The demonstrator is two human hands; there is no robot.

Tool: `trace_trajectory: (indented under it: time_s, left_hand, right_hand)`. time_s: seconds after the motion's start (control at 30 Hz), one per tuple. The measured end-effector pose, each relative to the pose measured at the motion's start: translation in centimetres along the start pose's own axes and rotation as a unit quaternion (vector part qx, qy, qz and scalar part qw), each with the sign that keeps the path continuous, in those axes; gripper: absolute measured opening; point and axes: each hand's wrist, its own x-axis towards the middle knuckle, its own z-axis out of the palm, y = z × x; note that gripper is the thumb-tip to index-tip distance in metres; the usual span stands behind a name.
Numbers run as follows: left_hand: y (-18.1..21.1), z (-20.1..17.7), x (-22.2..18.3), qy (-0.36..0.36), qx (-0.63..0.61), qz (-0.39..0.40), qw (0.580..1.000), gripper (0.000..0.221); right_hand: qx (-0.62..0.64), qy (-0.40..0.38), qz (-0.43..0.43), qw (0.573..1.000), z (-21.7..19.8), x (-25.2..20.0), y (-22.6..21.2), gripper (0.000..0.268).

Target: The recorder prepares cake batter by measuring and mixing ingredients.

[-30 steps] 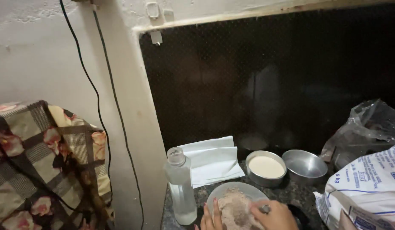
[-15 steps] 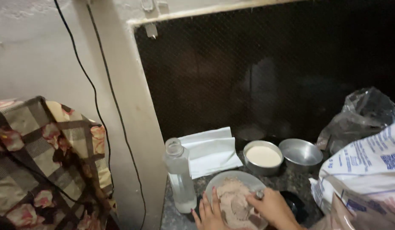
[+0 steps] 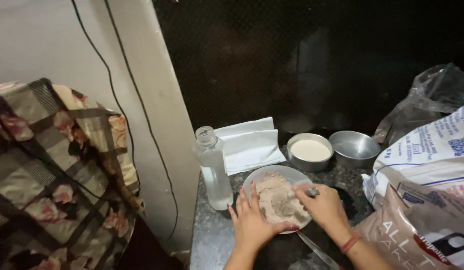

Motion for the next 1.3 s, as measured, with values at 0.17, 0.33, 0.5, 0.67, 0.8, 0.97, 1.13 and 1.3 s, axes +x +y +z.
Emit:
trace_trajectory:
  time_s: [0.17, 0.33, 0.5, 0.67, 0.8, 0.97, 1.13, 1.3]
  left_hand:
    - [0.0, 0.4, -0.5, 0.000, -0.014, -0.006, 1.000, 0.159]
    - [-0.2, 1.1, -0.2, 0.011, -0.016, -0.003, 1.000, 0.164]
    - [-0.9, 2.2, 0.3, 0.012, -0.009, 0.029, 0.999, 0.168]
    - [-1.0, 1.5, 0.0, 0.014, -0.005, 0.028, 1.000, 0.166]
    - [-0.4, 1.0, -0.4, 0.000, -0.016, 0.021, 1.000, 0.167]
    - [-0.5, 0.9, -0.4, 0.004, -0.014, 0.019, 1.000, 0.167]
    - [-1.3, 2.7, -0.6, 0.037, -0.023, 0.040, 0.998, 0.163]
    - [-2.1, 3.1, 0.1, 0.060, -0.039, 0.068, 0.995, 0.160]
  right_hand:
    - [-0.086, -0.054, 0.017, 0.995, 0.7, 1.1, 3.6, 0.039]
    - [-0.138, -0.053, -0.039, 0.988, 0.4, 1.2, 2.7, 0.041]
    - [-0.100, -0.035, -0.033, 0.994, 0.1, 0.1, 1.2, 0.041]
    - [-0.138, -0.033, -0.064, 0.988, 0.8, 1.2, 3.0, 0.037]
    - [-0.156, -0.046, -0.079, 0.983, 1.4, 2.6, 5.3, 0.037]
    - [-0.099, -0.049, 0.009, 0.994, 0.2, 1.2, 1.7, 0.042]
    - [-0.051, -0.020, -0.005, 0.998, 0.7, 4.1, 4.2, 0.049]
    - [-0.091, -0.051, 0.052, 0.993, 0.2, 5.1, 1.7, 0.045]
